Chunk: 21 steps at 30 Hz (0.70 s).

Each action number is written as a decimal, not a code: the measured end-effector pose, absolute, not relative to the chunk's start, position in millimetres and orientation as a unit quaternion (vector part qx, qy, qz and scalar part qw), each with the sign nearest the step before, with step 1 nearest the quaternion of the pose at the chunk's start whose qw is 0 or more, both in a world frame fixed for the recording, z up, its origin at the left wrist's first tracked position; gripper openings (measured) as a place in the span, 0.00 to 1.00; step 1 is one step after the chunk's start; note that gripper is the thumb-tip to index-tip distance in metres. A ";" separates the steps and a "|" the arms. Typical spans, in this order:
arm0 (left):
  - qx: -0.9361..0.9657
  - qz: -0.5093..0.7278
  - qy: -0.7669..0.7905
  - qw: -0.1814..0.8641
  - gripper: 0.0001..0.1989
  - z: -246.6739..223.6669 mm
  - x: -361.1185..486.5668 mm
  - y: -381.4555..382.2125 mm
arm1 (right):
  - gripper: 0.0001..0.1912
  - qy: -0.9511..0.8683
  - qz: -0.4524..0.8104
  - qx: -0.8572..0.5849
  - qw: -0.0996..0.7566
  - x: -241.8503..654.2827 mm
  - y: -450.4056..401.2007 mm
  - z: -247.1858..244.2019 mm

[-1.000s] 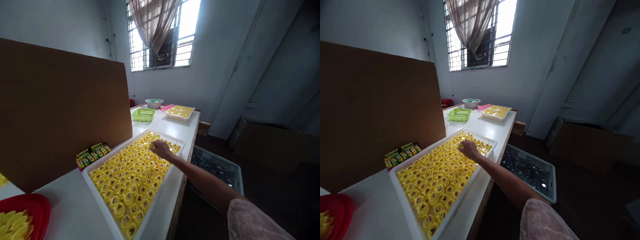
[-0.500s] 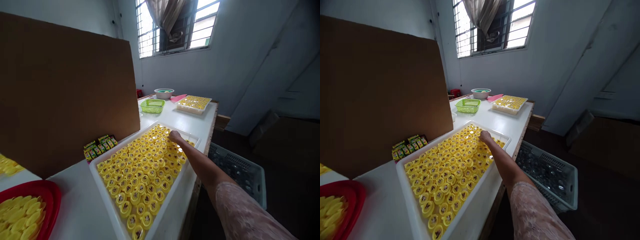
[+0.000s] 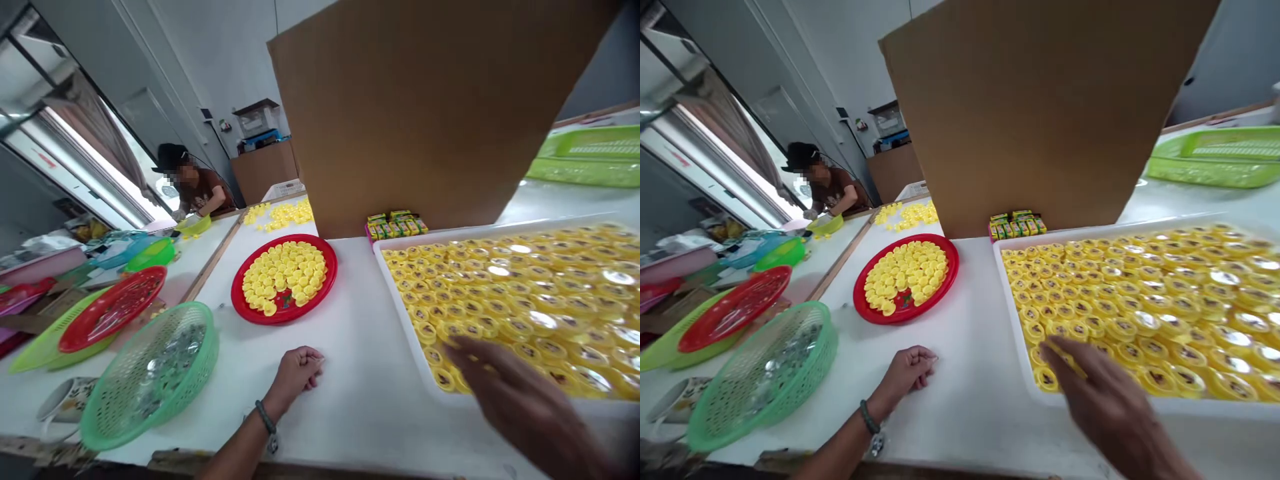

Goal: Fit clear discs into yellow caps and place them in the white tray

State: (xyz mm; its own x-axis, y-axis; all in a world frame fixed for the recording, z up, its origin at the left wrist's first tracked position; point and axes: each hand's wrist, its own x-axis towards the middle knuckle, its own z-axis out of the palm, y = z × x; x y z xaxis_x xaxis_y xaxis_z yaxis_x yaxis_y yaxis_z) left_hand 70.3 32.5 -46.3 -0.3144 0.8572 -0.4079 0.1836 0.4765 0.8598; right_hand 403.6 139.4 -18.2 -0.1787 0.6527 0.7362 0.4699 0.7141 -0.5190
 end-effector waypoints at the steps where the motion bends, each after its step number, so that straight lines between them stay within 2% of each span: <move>1: 0.379 0.359 0.731 0.440 0.14 -43.9 68.6 30.8 | 0.10 -0.796 0.085 -0.325 0.503 385.2 120.5 -23.3; 3: 0.425 0.348 0.750 0.368 0.12 -34.0 58.1 27.8 | 0.13 -0.853 0.067 -0.257 0.449 355.0 92.6 -32.2; 5: 0.471 0.313 0.791 0.235 0.11 -17.4 36.1 28.1 | 0.14 -0.873 0.067 -0.237 0.421 334.3 77.0 -36.9; 7: 0.491 0.246 0.832 0.079 0.10 2.6 5.6 33.8 | 0.14 -0.873 0.076 -0.243 0.417 321.5 69.3 -36.5; 9: 0.488 0.205 0.848 0.011 0.10 20.9 -27.3 44.7 | 0.14 -0.870 0.070 -0.246 0.420 314.3 64.6 -33.7; 12: 0.497 0.155 0.854 0.003 0.12 36.4 -68.3 66.4 | 0.14 -0.869 0.065 -0.251 0.421 309.5 56.7 -33.9; 17: 0.518 0.071 0.850 0.069 0.25 34.0 -102.7 98.4 | 0.13 -0.867 0.122 -0.264 0.404 295.2 47.2 -38.5; 21: 0.520 0.037 0.846 0.112 0.25 30.3 -109.4 107.4 | 0.12 -0.868 0.215 -0.279 0.351 250.6 70.6 -9.1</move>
State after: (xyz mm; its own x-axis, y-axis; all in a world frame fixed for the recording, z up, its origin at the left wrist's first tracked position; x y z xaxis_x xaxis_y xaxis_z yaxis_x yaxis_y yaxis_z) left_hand -109.4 107.4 30.3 -0.4335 0.8884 -0.1514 0.8716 0.4560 0.1801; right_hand 250.6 70.6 -9.1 -0.5980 0.6346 0.4897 0.3320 0.7521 -0.5693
